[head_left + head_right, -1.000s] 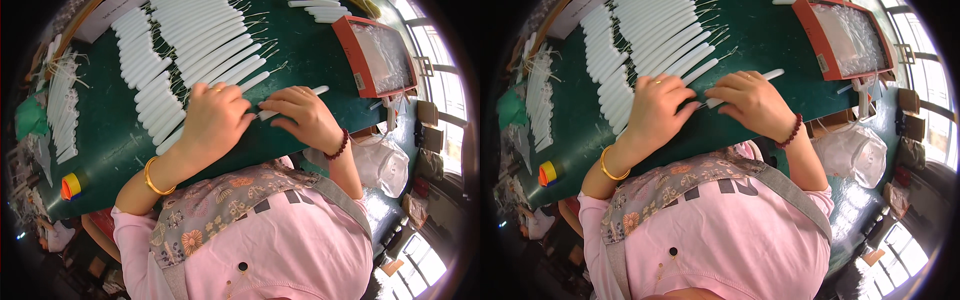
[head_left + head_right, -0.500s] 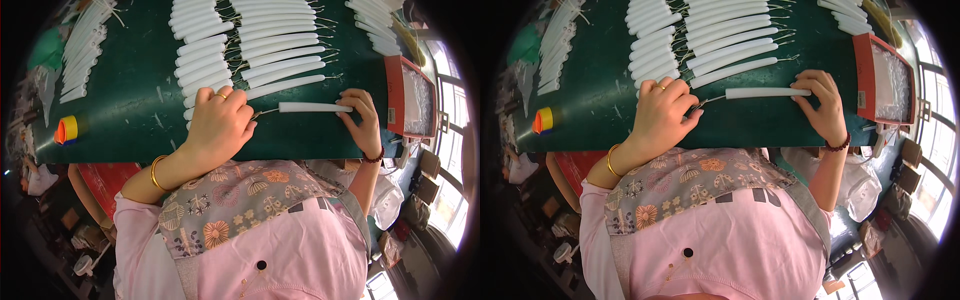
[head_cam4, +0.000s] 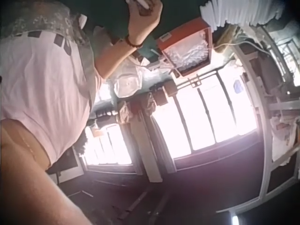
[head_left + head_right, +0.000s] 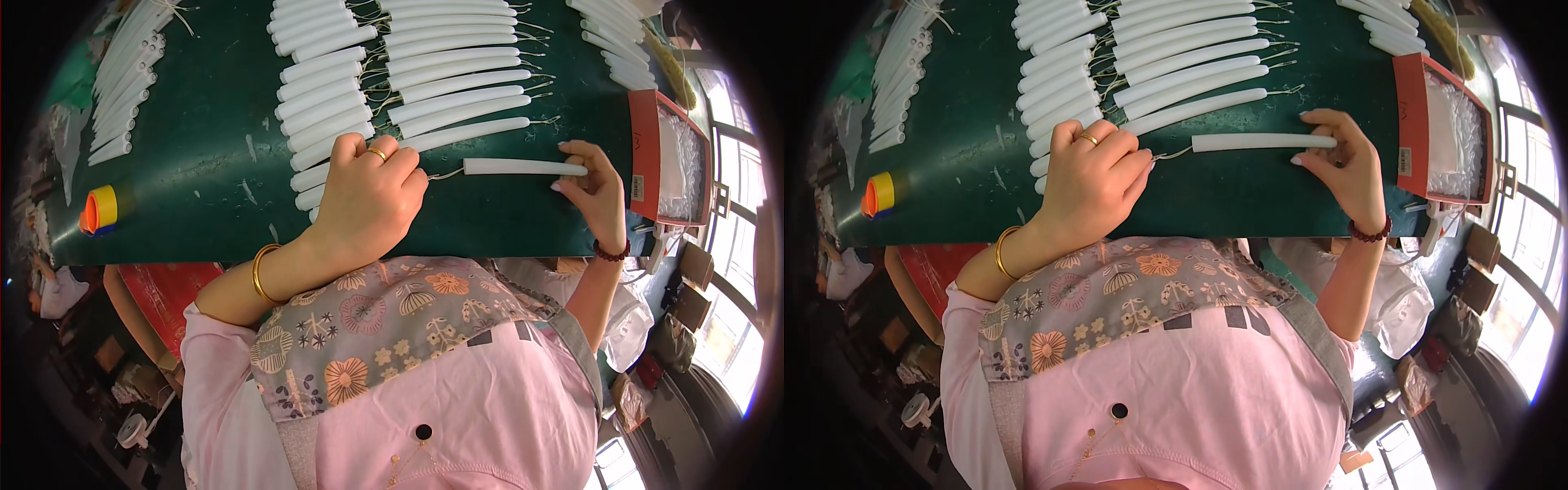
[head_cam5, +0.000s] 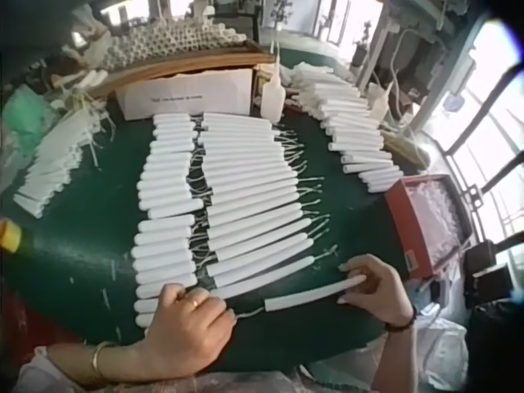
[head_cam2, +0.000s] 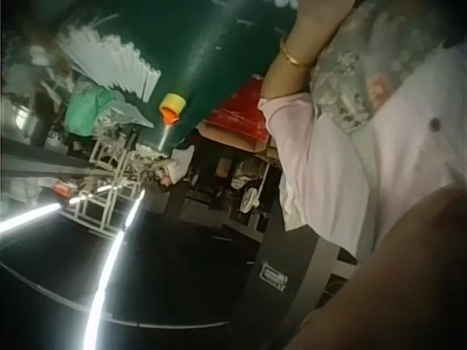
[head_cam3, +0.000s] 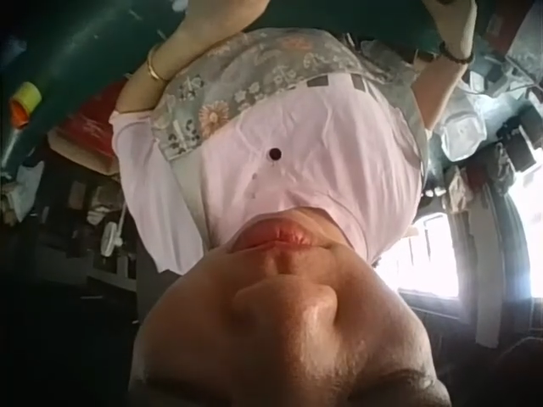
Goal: The recorder is seen assembling small white plastic components by attaching wires and using a hot glue gun at a factory workstation.
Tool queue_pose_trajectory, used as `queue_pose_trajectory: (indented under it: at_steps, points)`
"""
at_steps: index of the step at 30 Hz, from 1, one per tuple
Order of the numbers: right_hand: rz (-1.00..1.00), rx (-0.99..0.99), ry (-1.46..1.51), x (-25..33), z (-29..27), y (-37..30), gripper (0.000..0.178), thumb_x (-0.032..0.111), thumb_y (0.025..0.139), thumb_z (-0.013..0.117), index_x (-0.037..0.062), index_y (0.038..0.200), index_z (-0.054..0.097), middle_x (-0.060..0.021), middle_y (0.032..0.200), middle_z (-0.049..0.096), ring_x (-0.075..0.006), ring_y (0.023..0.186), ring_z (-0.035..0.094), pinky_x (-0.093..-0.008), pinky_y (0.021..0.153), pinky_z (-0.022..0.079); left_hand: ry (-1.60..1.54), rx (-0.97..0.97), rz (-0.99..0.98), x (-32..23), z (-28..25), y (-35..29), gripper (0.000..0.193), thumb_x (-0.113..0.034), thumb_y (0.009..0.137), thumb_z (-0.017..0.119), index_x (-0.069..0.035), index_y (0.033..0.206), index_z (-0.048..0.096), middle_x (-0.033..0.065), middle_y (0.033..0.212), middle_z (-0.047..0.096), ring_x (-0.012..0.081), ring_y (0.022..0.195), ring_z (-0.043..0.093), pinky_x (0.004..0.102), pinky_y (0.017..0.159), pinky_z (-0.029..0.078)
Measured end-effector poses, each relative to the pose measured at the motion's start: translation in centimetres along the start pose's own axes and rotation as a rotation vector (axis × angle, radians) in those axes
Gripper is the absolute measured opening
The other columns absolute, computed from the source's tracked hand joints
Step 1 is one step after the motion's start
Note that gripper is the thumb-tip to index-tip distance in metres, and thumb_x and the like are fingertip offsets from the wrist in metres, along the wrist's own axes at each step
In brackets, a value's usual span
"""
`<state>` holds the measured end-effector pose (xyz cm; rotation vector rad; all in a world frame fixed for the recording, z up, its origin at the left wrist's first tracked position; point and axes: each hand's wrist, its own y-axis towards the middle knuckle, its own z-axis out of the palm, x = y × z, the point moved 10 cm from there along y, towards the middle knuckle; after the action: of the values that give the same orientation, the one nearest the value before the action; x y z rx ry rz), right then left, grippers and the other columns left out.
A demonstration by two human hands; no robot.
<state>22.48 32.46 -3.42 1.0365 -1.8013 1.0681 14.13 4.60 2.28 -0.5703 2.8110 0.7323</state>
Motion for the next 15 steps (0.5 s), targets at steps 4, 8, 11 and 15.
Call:
queue_pose_trajectory:
  at_steps: [4,8,11,15]
  points:
    - [-0.091,0.033,0.02,-0.3,-0.2,0.4,0.031,-0.011,0.087,0.076,-0.0025,0.117,0.071,-0.0026,0.099,0.066,-0.0072,0.094,0.061,-0.0196,0.08,0.05,0.036,0.021,0.01,-0.2,0.4,0.2,0.013,-0.009,0.075,0.073,-0.011,0.069,0.062,0.0016,0.079,0.051,0.0206,0.084,0.054,0.0413,0.079,0.039]
    - [-0.087,0.077,-0.092,0.9,0.8,0.5,0.031,-0.013,0.085,0.077,-0.0007,0.113,0.071,-0.0002,0.099,0.065,-0.0063,0.09,0.058,-0.0189,0.078,0.048,0.073,0.033,0.04,-0.9,0.6,0.4,0.012,-0.007,0.076,0.072,-0.011,0.07,0.063,0.0017,0.078,0.051,0.0209,0.086,0.055,0.0425,0.083,0.041]
    - [-0.075,0.096,-0.343,1.1,1.3,0.3,0.029,-0.011,0.084,0.079,0.0002,0.11,0.072,0.0014,0.1,0.066,-0.0049,0.086,0.056,-0.0191,0.075,0.045,0.069,0.019,0.01,-0.5,0.6,0.4,0.012,-0.008,0.076,0.072,-0.011,0.07,0.063,0.0018,0.079,0.051,0.0207,0.087,0.056,0.0436,0.086,0.041]
    - [-0.109,0.042,-0.236,0.9,0.7,0.0,0.027,-0.006,0.085,0.079,-0.0007,0.111,0.074,0.0014,0.098,0.068,-0.0045,0.08,0.053,-0.0191,0.071,0.042,0.055,0.02,0.032,-0.5,0.6,0.6,0.014,-0.008,0.077,0.073,-0.011,0.069,0.062,0.0017,0.077,0.051,0.0203,0.085,0.055,0.0442,0.086,0.041]
